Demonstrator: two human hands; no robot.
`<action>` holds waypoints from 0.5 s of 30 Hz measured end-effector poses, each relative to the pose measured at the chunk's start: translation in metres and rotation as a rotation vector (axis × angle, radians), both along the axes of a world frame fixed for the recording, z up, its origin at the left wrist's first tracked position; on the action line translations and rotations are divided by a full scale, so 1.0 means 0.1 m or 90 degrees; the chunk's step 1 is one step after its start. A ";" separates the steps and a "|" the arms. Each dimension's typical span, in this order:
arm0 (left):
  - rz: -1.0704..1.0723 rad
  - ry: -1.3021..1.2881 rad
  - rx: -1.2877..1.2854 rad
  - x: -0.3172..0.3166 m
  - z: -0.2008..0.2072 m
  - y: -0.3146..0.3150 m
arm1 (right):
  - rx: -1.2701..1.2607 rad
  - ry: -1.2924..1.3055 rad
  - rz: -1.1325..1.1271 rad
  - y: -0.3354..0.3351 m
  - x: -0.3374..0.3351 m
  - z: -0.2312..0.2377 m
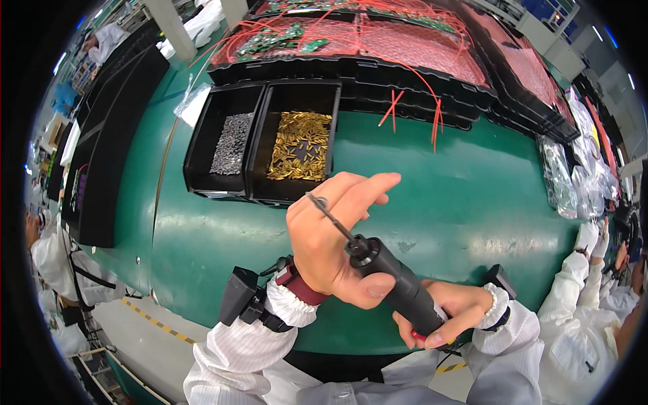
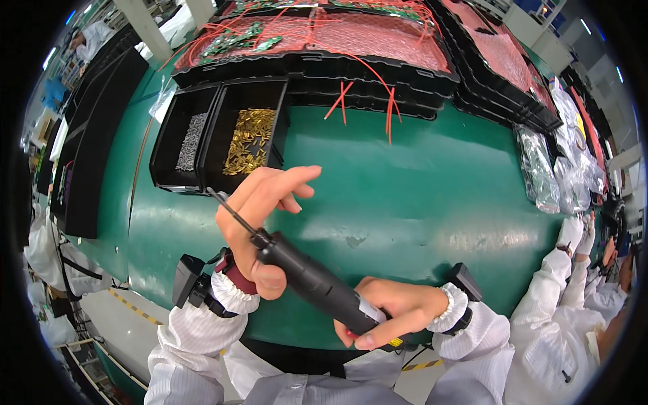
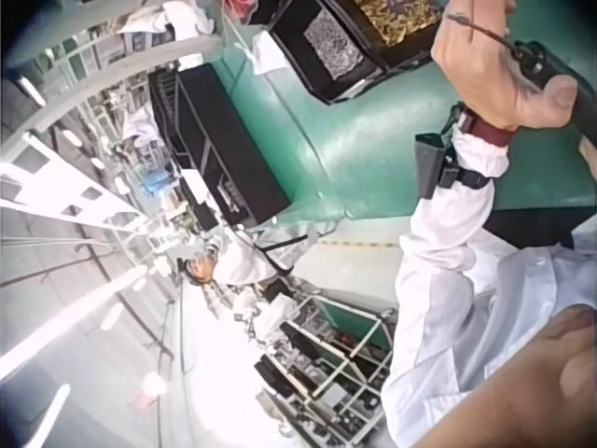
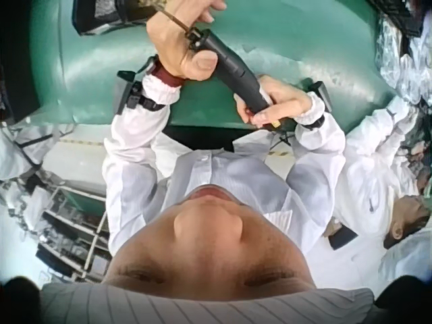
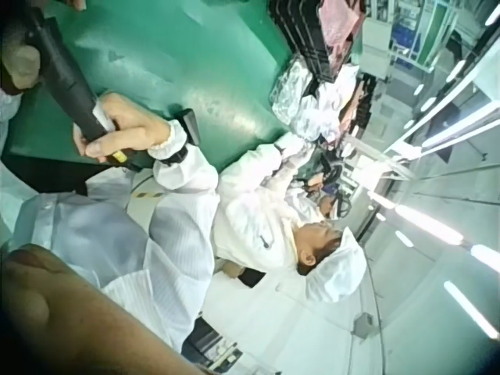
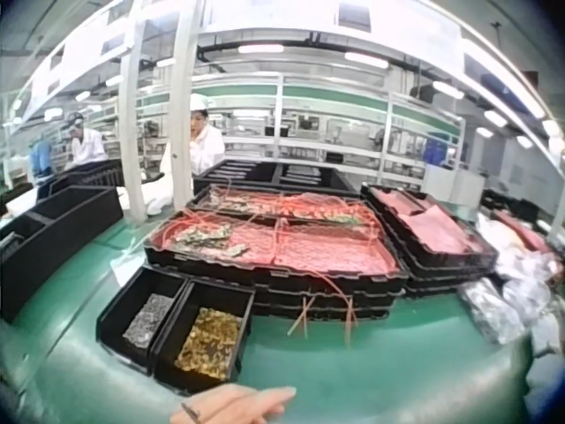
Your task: Assembling electronic circuit boards by installing components and using an electric screwdriver.
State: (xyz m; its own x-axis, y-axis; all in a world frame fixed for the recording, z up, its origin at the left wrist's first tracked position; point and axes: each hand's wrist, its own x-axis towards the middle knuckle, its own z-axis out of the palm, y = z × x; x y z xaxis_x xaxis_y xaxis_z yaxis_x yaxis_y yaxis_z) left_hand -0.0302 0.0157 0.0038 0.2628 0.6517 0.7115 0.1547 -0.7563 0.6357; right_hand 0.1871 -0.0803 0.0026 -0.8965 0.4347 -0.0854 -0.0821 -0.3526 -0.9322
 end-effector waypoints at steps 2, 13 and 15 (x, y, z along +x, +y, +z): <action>0.015 -0.011 0.028 -0.03 0.00 0.01 | 0.004 -0.007 0.007 0.00 -0.01 -0.01; 0.021 -0.085 0.091 -0.12 -0.02 0.16 | -0.092 -0.053 0.088 0.03 0.02 0.02; 0.022 -0.037 0.073 -0.17 0.03 0.11 | -0.060 -0.039 0.047 0.02 -0.01 0.03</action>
